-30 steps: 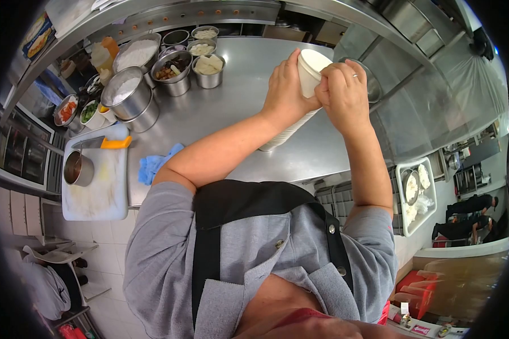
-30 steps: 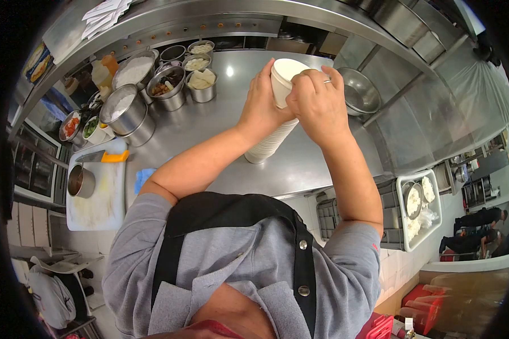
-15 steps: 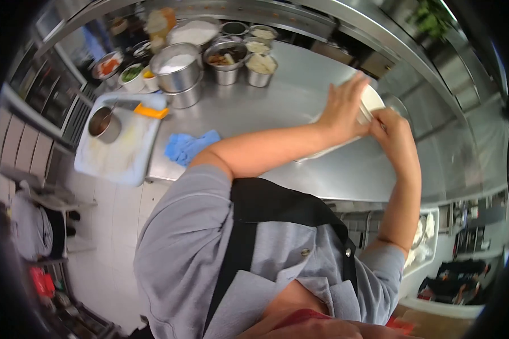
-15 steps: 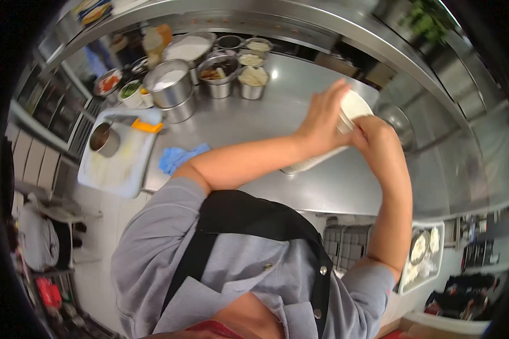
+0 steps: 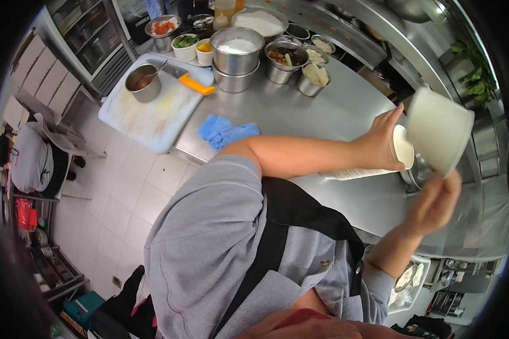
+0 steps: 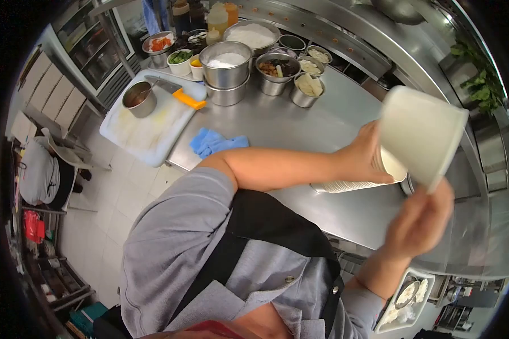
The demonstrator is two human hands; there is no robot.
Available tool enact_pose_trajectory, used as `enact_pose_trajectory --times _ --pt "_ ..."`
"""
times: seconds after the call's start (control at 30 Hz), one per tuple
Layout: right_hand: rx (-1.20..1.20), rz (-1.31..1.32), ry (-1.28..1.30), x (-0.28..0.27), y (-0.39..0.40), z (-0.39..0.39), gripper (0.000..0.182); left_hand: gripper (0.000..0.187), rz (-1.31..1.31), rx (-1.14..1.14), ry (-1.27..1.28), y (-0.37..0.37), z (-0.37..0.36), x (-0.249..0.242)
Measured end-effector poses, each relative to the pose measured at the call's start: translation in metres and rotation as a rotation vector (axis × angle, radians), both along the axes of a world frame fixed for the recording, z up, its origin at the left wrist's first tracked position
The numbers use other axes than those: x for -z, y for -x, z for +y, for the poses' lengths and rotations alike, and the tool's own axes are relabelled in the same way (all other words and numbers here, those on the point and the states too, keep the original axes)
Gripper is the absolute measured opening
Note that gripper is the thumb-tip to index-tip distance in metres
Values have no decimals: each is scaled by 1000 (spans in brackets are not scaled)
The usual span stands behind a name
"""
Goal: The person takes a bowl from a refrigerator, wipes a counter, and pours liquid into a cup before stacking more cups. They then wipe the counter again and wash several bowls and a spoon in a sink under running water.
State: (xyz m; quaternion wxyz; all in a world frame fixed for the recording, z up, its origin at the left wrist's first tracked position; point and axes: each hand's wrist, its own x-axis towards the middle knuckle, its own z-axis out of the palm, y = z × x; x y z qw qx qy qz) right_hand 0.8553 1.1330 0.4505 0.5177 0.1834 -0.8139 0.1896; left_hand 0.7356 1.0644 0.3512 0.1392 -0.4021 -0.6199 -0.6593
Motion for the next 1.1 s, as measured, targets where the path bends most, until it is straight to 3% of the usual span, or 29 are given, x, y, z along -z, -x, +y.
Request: enact_pose_trajectory --times 0.07,0.17,0.2,0.23,0.33,0.4,0.47,0.57,0.67,0.77,0.93,1.1 --pt "-129 -41 -94 32 14 -14 21 90 257 -85 63 35 -18 39" --pt "-316 -247 -198 71 40 -58 30 45 134 -447 -362 65 -83 102" --pt "-356 -292 -195 87 52 -70 29 33 -97 -465 -278 73 -125 112" --pt "-395 -337 -193 107 65 -77 27 27 21 -777 -181 77 -167 114" --pt "-424 -469 -233 168 103 -94 24 22 125 -1165 -109 75 -293 120" --pt "-414 -525 -273 205 123 -102 20 29 164 -1586 120 71 -389 132" --pt "-392 -611 -315 224 133 -109 19 33 30 -1928 97 59 -453 140" --pt "-325 -725 -416 231 139 -122 19 32 -393 -2075 -73 58 -509 163" --pt "-248 -783 -575 226 136 -133 20 26 -865 -1297 -672 53 -530 159" --pt "-200 -960 -662 218 135 -140 21 19 -827 -904 -791 71 -565 193" --pt "-135 -1117 -659 211 131 -142 21 18 -846 -934 -732 57 -551 167" --pt "-63 -984 -697 211 122 -127 36 18 -853 -799 -688 19 -508 130"
